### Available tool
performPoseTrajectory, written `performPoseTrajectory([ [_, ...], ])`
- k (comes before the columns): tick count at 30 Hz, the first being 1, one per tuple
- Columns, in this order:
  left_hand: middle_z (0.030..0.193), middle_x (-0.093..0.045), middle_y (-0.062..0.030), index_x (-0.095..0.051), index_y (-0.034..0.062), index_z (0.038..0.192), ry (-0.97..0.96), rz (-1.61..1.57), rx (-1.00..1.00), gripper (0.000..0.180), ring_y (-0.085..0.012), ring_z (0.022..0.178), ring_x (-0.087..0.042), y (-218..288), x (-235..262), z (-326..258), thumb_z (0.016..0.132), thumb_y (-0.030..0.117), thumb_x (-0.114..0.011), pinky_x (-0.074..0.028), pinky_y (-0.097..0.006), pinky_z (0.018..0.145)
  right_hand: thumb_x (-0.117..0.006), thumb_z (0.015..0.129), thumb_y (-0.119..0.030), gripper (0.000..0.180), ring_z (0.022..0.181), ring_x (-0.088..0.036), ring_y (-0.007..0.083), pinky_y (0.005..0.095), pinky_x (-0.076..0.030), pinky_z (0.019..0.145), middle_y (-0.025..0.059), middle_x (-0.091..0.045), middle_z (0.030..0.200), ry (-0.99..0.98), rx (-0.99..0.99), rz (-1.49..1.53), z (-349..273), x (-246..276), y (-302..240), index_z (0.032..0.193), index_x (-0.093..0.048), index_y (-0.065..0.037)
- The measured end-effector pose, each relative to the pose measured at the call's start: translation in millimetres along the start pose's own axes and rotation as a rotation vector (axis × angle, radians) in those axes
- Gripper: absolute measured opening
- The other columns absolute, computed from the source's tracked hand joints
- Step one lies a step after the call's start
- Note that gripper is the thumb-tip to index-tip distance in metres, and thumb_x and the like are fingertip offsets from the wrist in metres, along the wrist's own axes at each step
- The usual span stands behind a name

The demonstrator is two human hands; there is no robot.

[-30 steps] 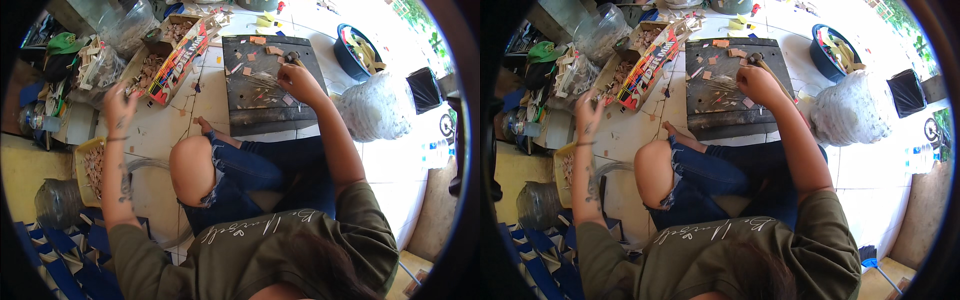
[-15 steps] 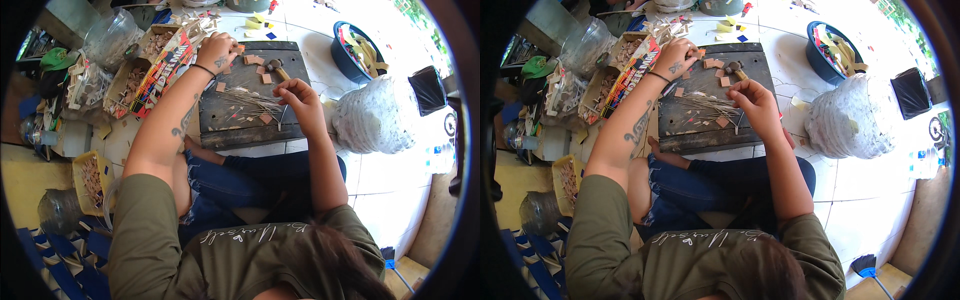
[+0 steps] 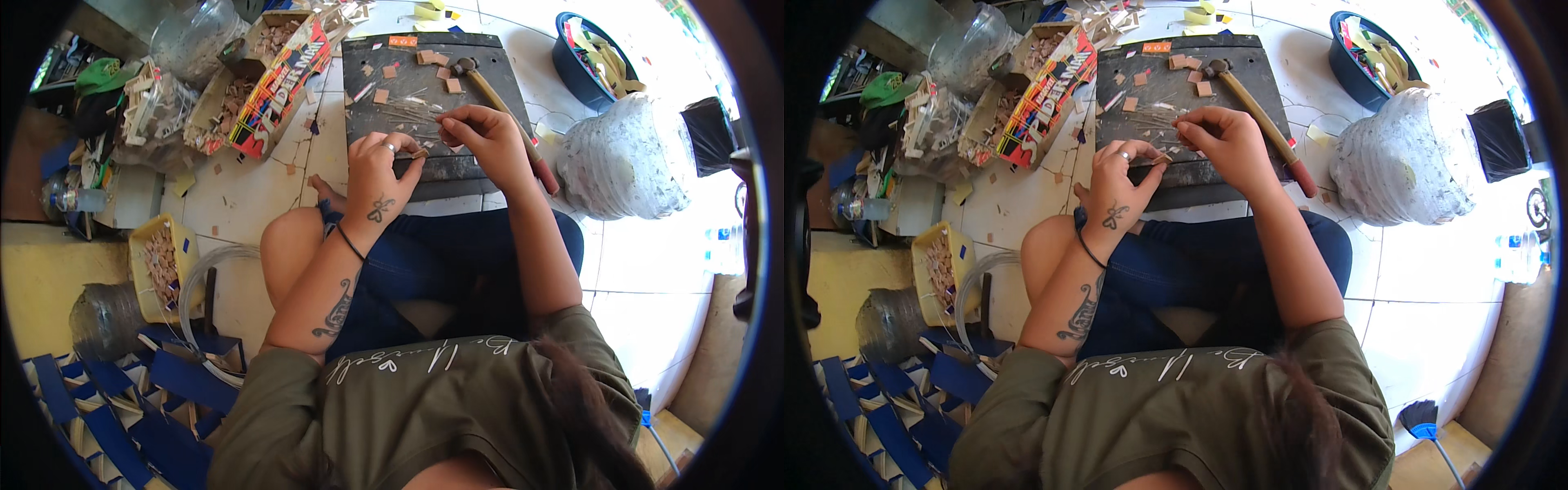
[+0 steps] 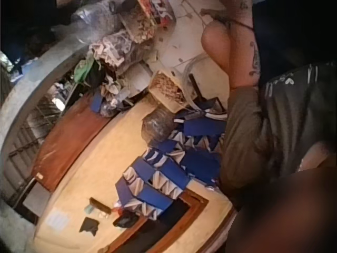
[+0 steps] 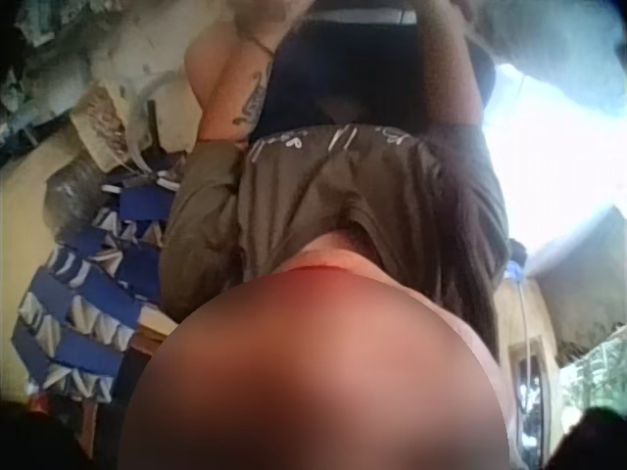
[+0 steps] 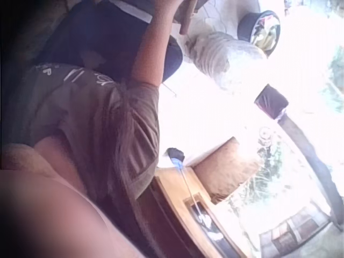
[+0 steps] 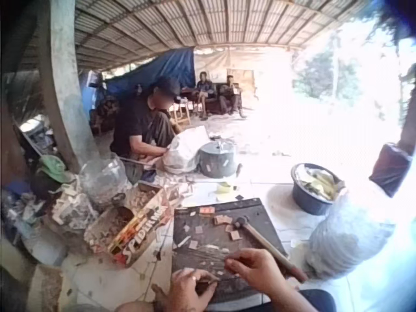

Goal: The person sits on the floor and repeatedly picks up small wooden blocks and metal pins, placing them on a work surface. They use a hammer to tap the pins into the blocks, then set the assembled pieces aside. The process is repeated with multiple units.

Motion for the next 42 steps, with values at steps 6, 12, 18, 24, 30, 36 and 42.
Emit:
performPoseTrajectory([
  [6, 0.078, -0.063, -0.0021, -0.068, 0.0119, 0.082, -0.073, -0.074, -0.033, 0.012, -0.0241, 0.084, -0.058, -12, -5, -1, 0.073, 0.013, -0.076, -0.041, -0.038, 0.083, -0.066, 0.087, -0.005, 0.015, 0.076, -0.062, 0.0060, 0.0224, -0.051, 0.069, 0.0043, -0.069, 0.081, 0.051, 0.060, -0.156, -8, -8, 0, 0.100, -0.067, 0.002],
  [12, 0.078, -0.064, -0.0019, -0.070, 0.0134, 0.082, -0.086, -0.119, -0.004, 0.012, -0.0238, 0.083, -0.058, -20, -9, -2, 0.073, 0.015, -0.077, -0.041, -0.038, 0.084, -0.066, 0.085, -0.003, 0.014, 0.078, -0.065, 0.0078, 0.0224, -0.051, 0.071, 0.0052, -0.069, 0.083, 0.103, 0.074, -0.236, -19, -16, -4, 0.099, -0.067, 0.002],
  [18, 0.077, -0.066, 0.0011, -0.071, 0.0126, 0.081, -0.084, -0.149, -0.070, 0.010, -0.0202, 0.084, -0.059, -19, -11, -2, 0.072, 0.015, -0.077, -0.041, -0.036, 0.086, -0.069, 0.084, -0.002, 0.014, 0.080, -0.066, 0.0081, 0.0222, -0.051, 0.073, 0.0044, -0.070, 0.088, 0.155, 0.144, -0.349, -26, -18, -14, 0.098, -0.068, 0.002],
  [24, 0.077, -0.068, 0.0014, -0.071, 0.0116, 0.080, -0.107, -0.138, -0.081, 0.009, -0.0193, 0.086, -0.059, -18, -10, 0, 0.073, 0.016, -0.076, -0.039, -0.036, 0.088, -0.070, 0.081, -0.003, 0.010, 0.076, -0.069, 0.0138, 0.0266, -0.054, 0.071, 0.0087, -0.071, 0.082, 0.179, 0.260, -0.463, -32, -23, -26, 0.089, -0.069, 0.001],
  [30, 0.077, -0.068, 0.0010, -0.071, 0.0114, 0.080, -0.113, -0.140, -0.077, 0.010, -0.0195, 0.086, -0.059, -19, -10, 0, 0.073, 0.017, -0.077, -0.039, -0.036, 0.087, -0.072, 0.079, -0.005, 0.011, 0.074, -0.069, 0.0169, 0.0274, -0.053, 0.068, 0.0107, -0.070, 0.081, 0.163, 0.290, -0.526, -30, -24, -31, 0.088, -0.069, 0.001],
  [36, 0.077, -0.068, 0.0009, -0.071, 0.0107, 0.080, -0.116, -0.153, -0.076, 0.010, -0.0198, 0.085, -0.059, -20, -11, 1, 0.074, 0.017, -0.076, -0.040, -0.036, 0.087, -0.072, 0.079, -0.006, 0.012, 0.074, -0.069, 0.0179, 0.0285, -0.053, 0.066, 0.0115, -0.070, 0.082, 0.132, 0.275, -0.516, -28, -24, -26, 0.088, -0.069, 0.000],
  [42, 0.077, -0.068, 0.0006, -0.071, 0.0104, 0.080, -0.106, -0.138, -0.086, 0.010, -0.0201, 0.085, -0.059, -20, -11, 0, 0.074, 0.016, -0.076, -0.040, -0.036, 0.086, -0.072, 0.079, -0.006, 0.012, 0.075, -0.069, 0.0184, 0.0291, -0.053, 0.066, 0.0117, -0.070, 0.082, 0.140, 0.300, -0.519, -28, -25, -23, 0.088, -0.069, 0.000],
])
Point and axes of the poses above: each hand's wrist, its own z-axis towards the middle knuckle, its own x-axis out of the back of the hand, y = z × x, the point moved 6 cm from there along z, towards the middle knuckle
